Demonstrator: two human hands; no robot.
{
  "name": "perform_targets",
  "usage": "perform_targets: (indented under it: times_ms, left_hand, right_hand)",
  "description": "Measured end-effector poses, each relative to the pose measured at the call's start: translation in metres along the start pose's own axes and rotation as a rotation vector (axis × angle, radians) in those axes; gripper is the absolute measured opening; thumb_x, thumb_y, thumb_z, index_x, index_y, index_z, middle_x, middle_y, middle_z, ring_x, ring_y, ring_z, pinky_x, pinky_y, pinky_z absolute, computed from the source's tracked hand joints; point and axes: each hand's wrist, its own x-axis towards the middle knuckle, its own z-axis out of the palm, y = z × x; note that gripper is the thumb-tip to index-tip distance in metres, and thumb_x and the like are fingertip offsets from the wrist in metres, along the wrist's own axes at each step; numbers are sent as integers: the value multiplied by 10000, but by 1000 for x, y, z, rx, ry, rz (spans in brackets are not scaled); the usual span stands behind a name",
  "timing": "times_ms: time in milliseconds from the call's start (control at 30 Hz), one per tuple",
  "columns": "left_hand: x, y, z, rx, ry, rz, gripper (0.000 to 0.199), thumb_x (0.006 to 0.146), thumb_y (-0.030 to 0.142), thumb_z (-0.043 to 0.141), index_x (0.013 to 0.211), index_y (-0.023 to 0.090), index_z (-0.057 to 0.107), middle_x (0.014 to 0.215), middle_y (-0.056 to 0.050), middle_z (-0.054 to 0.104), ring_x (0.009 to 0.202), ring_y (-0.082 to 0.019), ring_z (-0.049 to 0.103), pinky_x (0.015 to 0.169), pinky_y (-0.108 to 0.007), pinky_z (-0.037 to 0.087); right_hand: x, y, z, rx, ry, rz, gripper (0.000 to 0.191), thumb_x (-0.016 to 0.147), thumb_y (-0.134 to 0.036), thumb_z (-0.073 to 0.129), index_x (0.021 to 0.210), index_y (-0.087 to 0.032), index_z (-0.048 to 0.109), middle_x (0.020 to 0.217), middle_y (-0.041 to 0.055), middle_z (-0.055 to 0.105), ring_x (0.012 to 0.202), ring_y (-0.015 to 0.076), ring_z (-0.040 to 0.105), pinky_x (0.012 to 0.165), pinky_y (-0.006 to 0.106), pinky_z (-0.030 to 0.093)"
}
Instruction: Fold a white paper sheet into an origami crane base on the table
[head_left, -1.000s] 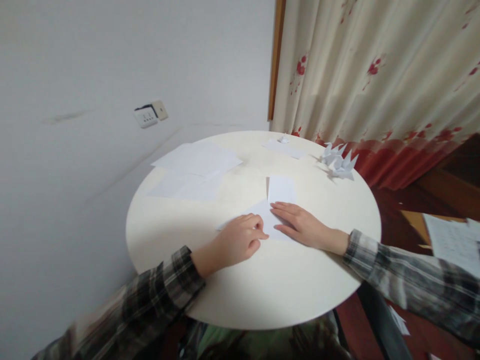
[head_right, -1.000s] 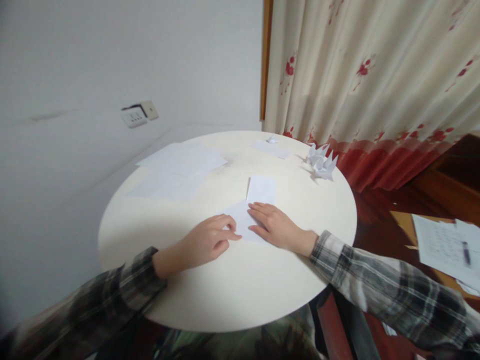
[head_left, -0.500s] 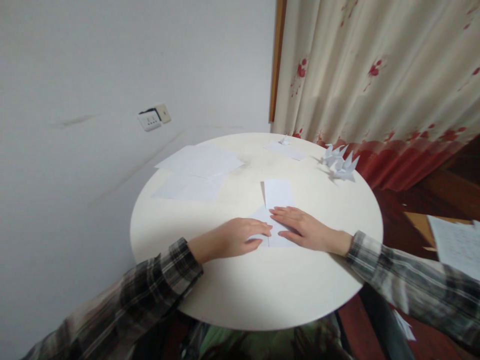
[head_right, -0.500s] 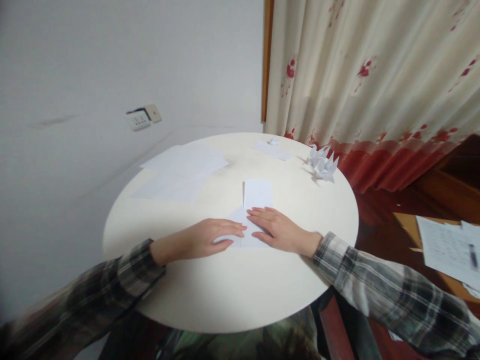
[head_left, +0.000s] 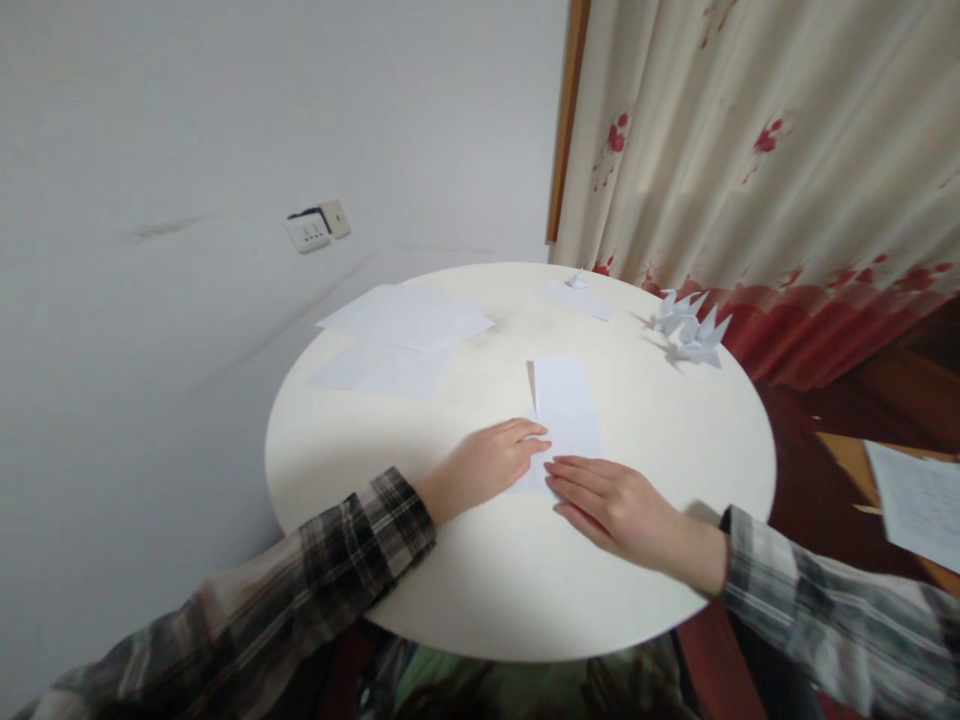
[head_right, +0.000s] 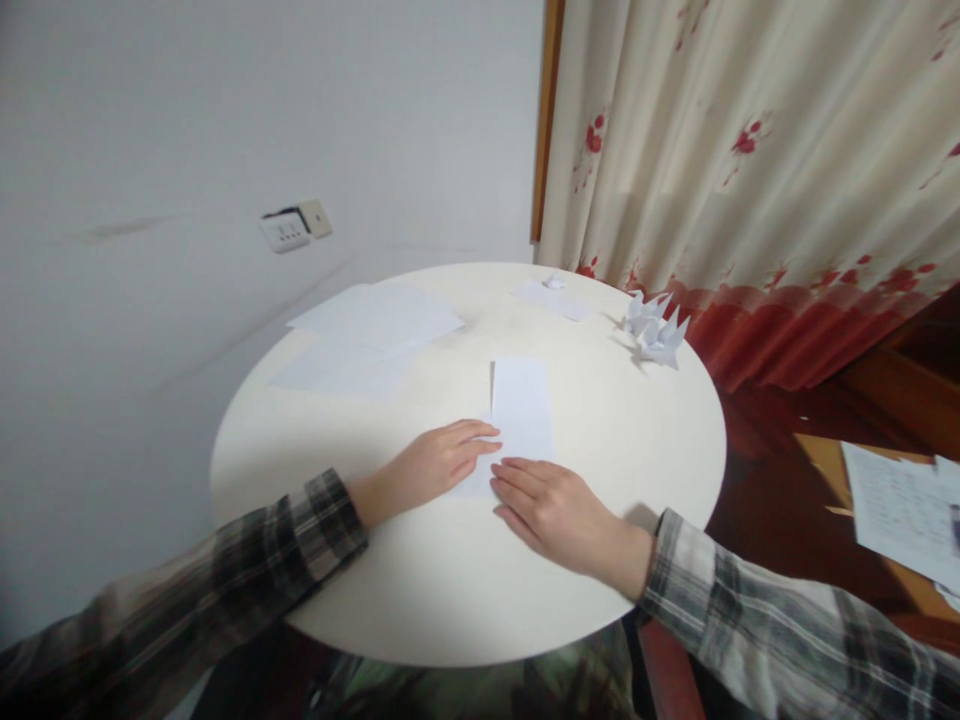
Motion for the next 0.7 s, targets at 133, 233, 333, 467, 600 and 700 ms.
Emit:
perform_targets:
  times_ms: [133, 233, 333, 467, 600, 700]
  left_hand:
    - [-1, -2, 4, 2, 5, -15, 348, 832, 65, 419, 1121, 179, 575, 1203, -42, 570, 1134, -151, 496, 1002, -307, 406]
    - [-2, -2, 5, 11, 5, -9, 342, 840, 82, 419, 1128, 176, 579, 1212, -41, 574, 1140, -146, 501, 1007, -301, 404]
    - [-2, -2, 4, 31, -3, -3, 334, 850, 102, 422, 1136, 173, 578, 1224, -42, 573, 1144, -144, 506, 1009, -295, 404]
    - [-1, -2, 4, 52, -11, 6, 330, 859, 106, 404, 1135, 157, 578, 1226, -53, 576, 1147, -137, 513, 1014, -287, 399]
    - [0, -1, 4, 55, -13, 14, 339, 859, 99, 386, 1135, 140, 577, 1227, -66, 575, 1151, -135, 513, 1019, -290, 395]
    - [0, -1, 3, 44, -11, 10, 342, 856, 96, 382, 1136, 142, 574, 1229, -62, 573, 1150, -132, 513, 1016, -295, 401]
  right_hand:
    - [-2, -5, 2, -1, -31, -40, 296, 898, -231, 451, 1126, -114, 598, 1186, 91, 605, 1131, 210, 534, 947, 352, 483]
    - [-2, -4, 2, -5, -31, -51, 293, 898, -221, 451, 1116, -101, 604, 1184, 88, 607, 1131, 207, 535, 950, 343, 482]
    - [-2, -3, 2, -6, -33, -51, 295, 897, -207, 446, 1128, -103, 597, 1192, 86, 601, 1131, 203, 535, 951, 339, 481]
    - [-3, -4, 2, 4, -33, -58, 293, 896, -197, 442, 1130, -111, 595, 1187, 88, 605, 1129, 199, 538, 951, 338, 479]
    - [-3, -3, 2, 14, -38, -56, 295, 893, -190, 444, 1138, -111, 589, 1192, 95, 600, 1137, 197, 533, 953, 343, 476]
    - [-4, -3, 2, 28, -45, -51, 301, 889, -183, 445, 1147, -114, 584, 1200, 99, 595, 1151, 196, 521, 958, 347, 471]
